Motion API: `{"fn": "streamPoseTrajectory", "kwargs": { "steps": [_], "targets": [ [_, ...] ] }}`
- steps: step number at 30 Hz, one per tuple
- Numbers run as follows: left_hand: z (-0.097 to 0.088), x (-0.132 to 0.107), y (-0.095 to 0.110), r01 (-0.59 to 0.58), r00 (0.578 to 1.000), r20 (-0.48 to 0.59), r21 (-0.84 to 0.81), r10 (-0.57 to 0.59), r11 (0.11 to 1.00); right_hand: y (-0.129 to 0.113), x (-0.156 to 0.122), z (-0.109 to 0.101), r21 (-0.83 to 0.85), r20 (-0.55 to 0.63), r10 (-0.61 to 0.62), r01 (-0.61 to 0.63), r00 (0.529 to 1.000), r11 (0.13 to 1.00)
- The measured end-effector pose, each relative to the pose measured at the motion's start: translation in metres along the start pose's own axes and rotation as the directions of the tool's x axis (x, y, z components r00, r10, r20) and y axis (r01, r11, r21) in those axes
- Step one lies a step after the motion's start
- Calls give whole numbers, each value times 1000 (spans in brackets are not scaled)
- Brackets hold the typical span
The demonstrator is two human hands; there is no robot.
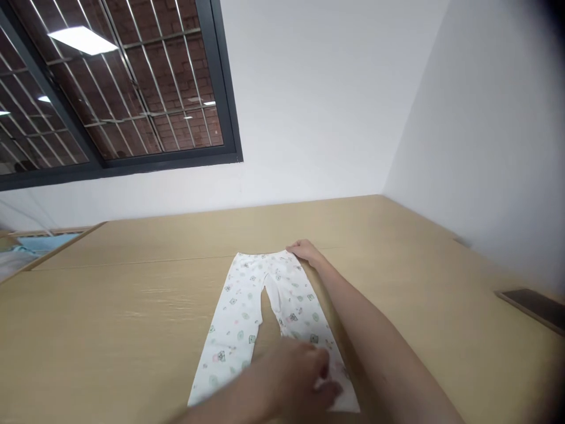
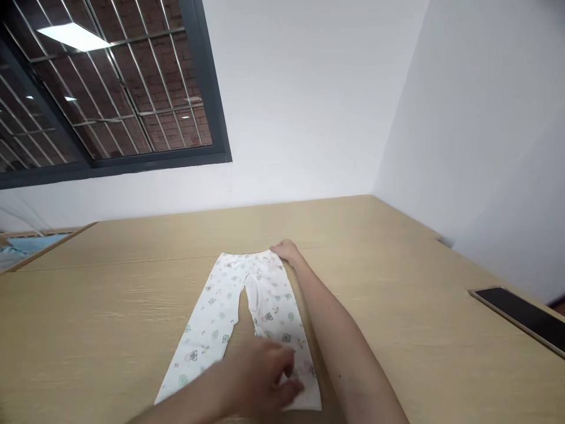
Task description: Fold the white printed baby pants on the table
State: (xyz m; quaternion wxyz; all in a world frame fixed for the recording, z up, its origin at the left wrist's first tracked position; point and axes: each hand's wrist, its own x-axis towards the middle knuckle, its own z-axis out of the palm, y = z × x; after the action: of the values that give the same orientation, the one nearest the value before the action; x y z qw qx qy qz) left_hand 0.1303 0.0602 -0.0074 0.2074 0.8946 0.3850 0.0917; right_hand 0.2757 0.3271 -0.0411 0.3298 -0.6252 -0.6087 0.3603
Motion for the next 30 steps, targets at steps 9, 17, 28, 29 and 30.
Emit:
{"fn": "streamPoseTrajectory", "kwargs": {
  "steps": [9, 17, 28, 29, 30],
  "targets": [
    [58, 23, 31, 179, 979, 93, 41, -182, 983, -9, 4, -10, 26, 150, 90, -95, 985, 995],
    [55, 20, 35, 119, 992, 55, -128, -113, 985, -8, -2, -4, 66, 123, 91, -100, 988, 993],
    [40, -34, 9, 346, 870, -129, -528, -475, 776, -15, -29, -17, 188, 137, -16, -10, 990, 982],
    [43, -43, 3, 368, 839, -129, -583, -529, 725, -18, -30, -15, 201, 130, -25, -2, 991, 980],
    [47, -52, -2, 375, 801, -138, -643, -582, 668, -22, -31, -13, 213, 125, -34, 6, 992, 977]
  ]
}}
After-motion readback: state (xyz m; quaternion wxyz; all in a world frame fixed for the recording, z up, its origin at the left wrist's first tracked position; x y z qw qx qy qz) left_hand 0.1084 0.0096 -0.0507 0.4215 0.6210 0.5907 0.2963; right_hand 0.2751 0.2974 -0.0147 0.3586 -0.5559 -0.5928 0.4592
